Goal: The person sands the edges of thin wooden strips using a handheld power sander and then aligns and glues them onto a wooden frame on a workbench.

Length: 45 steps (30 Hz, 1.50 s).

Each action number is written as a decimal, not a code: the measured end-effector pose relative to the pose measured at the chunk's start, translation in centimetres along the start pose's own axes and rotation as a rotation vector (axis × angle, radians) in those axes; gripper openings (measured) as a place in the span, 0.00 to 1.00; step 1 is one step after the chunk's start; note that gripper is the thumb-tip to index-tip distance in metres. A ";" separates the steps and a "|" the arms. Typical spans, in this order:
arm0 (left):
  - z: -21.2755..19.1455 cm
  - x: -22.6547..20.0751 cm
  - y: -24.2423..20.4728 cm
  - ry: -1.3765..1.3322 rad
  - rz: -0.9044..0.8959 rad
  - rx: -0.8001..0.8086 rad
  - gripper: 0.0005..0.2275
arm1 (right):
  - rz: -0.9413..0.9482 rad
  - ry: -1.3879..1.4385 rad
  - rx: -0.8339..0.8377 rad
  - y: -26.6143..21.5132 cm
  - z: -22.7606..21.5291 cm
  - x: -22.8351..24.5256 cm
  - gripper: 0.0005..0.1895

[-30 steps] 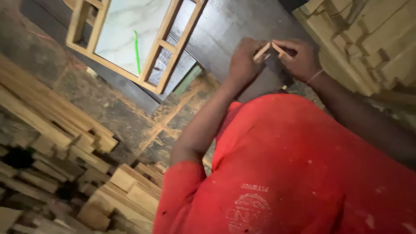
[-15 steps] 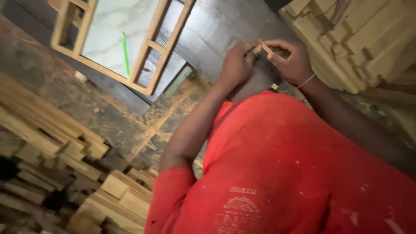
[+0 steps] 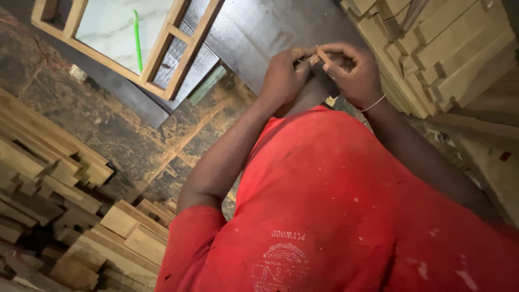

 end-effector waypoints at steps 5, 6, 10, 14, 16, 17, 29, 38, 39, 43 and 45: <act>0.4 -0.2 0.1 0.054 0.011 -0.004 0.11 | 0.099 -0.083 -0.102 -0.9 -1.4 -1.3 0.14; 0.4 -0.4 0.1 0.070 0.036 -0.003 0.12 | 0.088 -0.096 -0.099 -0.9 -1.5 -1.3 0.13; 0.7 0.9 -0.1 0.142 -0.035 0.005 0.12 | 0.127 -0.036 -0.049 -0.9 -1.2 -2.2 0.13; 1.1 1.3 0.1 0.140 0.018 0.034 0.11 | 0.140 -0.093 -0.025 -0.7 -1.1 -2.9 0.14; 1.3 1.9 0.2 0.128 -0.007 0.055 0.10 | 0.155 -0.110 -0.013 -0.7 -1.0 -3.3 0.13; 1.4 2.3 0.3 0.113 -0.034 0.065 0.09 | 0.169 -0.051 0.004 -0.7 -0.8 -3.5 0.13; 2.0 2.6 0.0 0.094 -0.089 0.082 0.09 | 0.163 -0.036 0.033 -0.7 -0.7 -3.7 0.13; 2.2 2.7 0.0 0.119 -0.099 0.079 0.08 | 0.169 0.002 0.016 -0.8 -1.0 -4.4 0.13; 2.2 2.8 0.1 0.118 -0.097 0.075 0.08 | 0.171 -0.003 0.009 -0.8 -1.1 -4.8 0.13; 2.4 4.0 -0.2 0.098 -0.100 0.069 0.10 | 0.140 -0.022 0.003 -0.9 -1.6 -6.6 0.13; 1.8 4.9 0.0 0.130 -0.098 -0.002 0.10 | 0.162 -0.022 -0.032 -0.7 -2.0 -8.4 0.13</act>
Point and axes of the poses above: each hand's wrist, its own y-axis towards the middle knuckle, its own z-axis out of the palm, x = y × z, the point moved 10 cm from there along y, towards the middle knuckle, and after that the axes turned 1 degree about -y, right-handed, at the moved point
